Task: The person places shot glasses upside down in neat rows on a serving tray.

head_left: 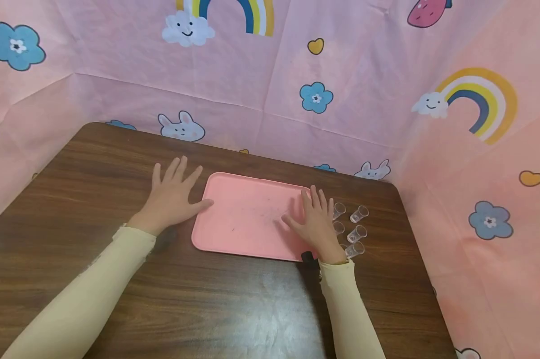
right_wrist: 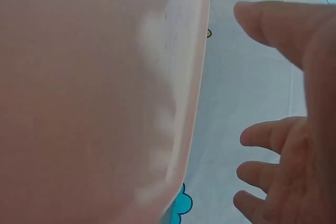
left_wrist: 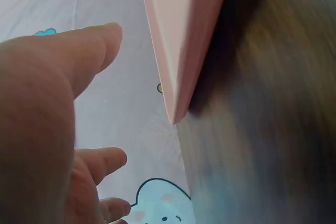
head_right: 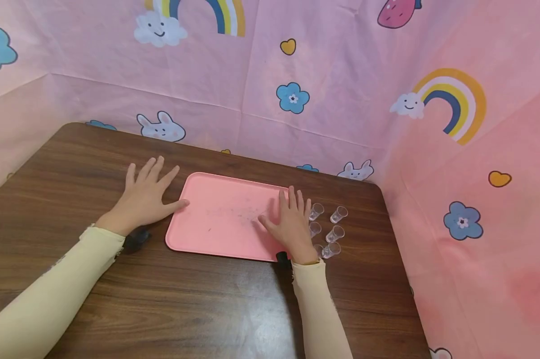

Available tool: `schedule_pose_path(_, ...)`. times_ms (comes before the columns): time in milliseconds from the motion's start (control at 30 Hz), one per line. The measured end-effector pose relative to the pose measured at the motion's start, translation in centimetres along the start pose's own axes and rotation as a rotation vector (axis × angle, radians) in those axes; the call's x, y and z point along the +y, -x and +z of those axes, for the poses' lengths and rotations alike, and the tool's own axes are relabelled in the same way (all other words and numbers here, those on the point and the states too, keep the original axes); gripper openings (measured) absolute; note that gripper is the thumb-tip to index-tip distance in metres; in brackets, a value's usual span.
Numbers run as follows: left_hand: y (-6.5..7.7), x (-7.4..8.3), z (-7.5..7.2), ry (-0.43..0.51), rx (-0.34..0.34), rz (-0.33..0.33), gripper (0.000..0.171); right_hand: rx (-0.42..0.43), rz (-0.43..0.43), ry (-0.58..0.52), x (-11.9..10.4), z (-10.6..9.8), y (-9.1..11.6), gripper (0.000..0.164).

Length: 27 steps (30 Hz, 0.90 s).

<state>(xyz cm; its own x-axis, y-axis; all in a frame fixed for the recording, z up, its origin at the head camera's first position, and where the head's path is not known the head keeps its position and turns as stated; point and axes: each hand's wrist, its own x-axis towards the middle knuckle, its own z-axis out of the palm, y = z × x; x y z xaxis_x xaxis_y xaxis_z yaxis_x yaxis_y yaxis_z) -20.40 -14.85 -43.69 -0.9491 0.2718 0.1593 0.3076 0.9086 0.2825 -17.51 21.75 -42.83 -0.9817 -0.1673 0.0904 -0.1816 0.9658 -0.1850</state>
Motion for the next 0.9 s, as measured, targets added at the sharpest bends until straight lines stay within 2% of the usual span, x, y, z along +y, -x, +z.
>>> schedule_pose_path(100,-0.2,-0.1,0.3,0.069,-0.031,-0.002,0.094,0.013,-0.015,-0.023,0.2,-0.4,0.0,0.086)
schedule_pose_path(233,-0.5,-0.9,1.1,0.192,-0.121,0.005,0.094,0.033,-0.022,-0.086,0.9,-1.6,0.1,0.075)
schedule_pose_path(400,-0.4,-2.3,2.1,0.325,-0.212,0.054,0.085,0.02,0.046,-0.159,2.3,-3.8,0.6,0.069)
schedule_pose_path(633,-0.1,-3.0,2.8,0.408,-0.228,0.12,0.075,-0.038,0.185,-0.274,4.9,-6.0,1.5,0.066)
schedule_pose_path(900,-0.2,-3.2,3.3,0.455,-0.202,0.112,0.074,-0.161,0.258,-0.248,6.6,-6.5,1.2,0.062)
